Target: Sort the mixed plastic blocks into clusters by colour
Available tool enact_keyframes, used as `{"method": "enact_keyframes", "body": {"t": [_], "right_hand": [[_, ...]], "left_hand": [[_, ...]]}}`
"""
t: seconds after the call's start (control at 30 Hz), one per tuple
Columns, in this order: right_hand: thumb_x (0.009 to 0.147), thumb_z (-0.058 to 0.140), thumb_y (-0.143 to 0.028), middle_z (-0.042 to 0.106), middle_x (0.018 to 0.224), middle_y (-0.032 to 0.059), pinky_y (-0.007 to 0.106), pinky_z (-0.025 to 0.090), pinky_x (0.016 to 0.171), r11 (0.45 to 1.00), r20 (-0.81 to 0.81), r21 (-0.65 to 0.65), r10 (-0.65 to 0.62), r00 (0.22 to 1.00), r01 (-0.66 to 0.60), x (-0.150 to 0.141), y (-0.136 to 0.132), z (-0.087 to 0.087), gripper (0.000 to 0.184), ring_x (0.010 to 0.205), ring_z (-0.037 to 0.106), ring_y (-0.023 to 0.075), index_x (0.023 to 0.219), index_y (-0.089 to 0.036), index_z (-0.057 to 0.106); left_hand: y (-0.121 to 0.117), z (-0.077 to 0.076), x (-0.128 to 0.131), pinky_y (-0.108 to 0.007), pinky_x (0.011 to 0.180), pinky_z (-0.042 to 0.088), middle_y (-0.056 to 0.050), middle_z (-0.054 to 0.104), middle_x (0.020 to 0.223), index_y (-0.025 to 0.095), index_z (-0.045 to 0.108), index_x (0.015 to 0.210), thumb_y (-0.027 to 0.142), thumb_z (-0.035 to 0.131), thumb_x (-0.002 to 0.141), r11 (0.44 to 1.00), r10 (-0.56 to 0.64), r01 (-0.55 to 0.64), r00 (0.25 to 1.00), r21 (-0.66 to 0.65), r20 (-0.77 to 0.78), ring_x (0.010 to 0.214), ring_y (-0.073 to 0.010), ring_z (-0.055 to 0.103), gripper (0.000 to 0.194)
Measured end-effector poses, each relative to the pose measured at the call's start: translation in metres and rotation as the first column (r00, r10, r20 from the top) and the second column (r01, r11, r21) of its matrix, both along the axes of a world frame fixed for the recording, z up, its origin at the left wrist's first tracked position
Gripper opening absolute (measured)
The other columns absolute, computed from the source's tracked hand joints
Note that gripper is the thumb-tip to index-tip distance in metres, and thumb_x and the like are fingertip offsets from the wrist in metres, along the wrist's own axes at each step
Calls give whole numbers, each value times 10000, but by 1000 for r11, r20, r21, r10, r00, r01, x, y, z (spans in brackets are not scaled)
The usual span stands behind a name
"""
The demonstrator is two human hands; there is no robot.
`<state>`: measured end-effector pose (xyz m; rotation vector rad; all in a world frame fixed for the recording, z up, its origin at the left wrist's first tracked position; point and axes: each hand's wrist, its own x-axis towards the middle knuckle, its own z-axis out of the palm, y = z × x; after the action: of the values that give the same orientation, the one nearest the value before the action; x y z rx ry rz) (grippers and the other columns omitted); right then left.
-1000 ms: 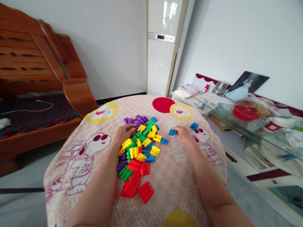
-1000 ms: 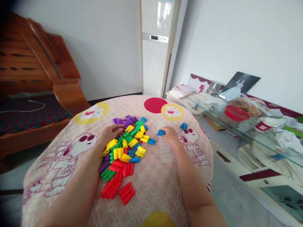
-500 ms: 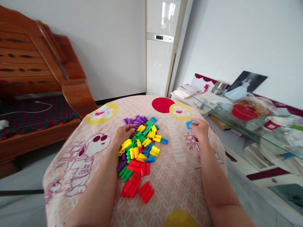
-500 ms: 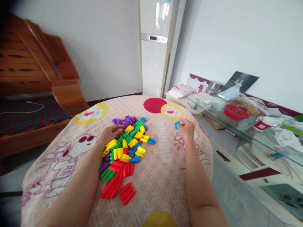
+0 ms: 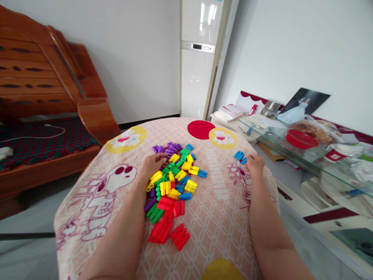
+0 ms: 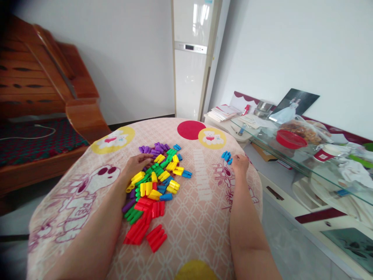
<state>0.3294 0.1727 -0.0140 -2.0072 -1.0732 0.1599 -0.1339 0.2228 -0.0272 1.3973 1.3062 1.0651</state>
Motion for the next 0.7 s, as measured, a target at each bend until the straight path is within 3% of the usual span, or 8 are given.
{"method": "enact_keyframes", "body": {"t": [0.1,0.4,0.5,0.6,0.7], "right_hand": [[794,501,-337,634,496,77,335,488,439,999,-220,-23,-52,974,49,-4,-1,3,319,405,569,212,818,-145,754],[800,509,-365,642,542,72,337,445,424,1000,-335,-18,-21,942,16,-10,-3,7,279,388,529,197,751,-182,714],[812,479,-370,630,527,69,335,439,436,999,-292,-4,-43,955,44,-9,-3,9,323,386,516,197,759,-161,720],[801,475,-357,638,547,68,325,473,518,989,-100,119,-79,992,91,-14,-1,16,352,480,564,208,821,-129,742],[803,490,-373,688,642,78,303,491,601,970,82,241,4,997,-23,-35,0,26,377,623,626,216,892,-123,758]], "left_hand": [[0,0,-1,-309,671,570,-28,749,737,126,697,997,341,705,699,1000,-6,6,1000,9,-7,663,-185,695,367],[0,0,-2,-303,669,574,-28,757,739,127,713,1031,316,682,730,1000,2,-1,999,11,-44,651,-183,697,357],[-1,1,-1,-305,673,576,-34,757,746,129,717,1031,315,681,733,1000,-5,5,999,3,-46,660,-188,700,353],[-3,4,1,-307,685,577,-39,760,770,137,718,1029,318,674,741,1000,-11,10,999,-10,-53,681,-191,704,343],[-5,7,2,-306,690,576,-39,763,790,139,714,1028,316,664,746,1000,-7,7,998,0,-68,682,-186,701,337]]}}
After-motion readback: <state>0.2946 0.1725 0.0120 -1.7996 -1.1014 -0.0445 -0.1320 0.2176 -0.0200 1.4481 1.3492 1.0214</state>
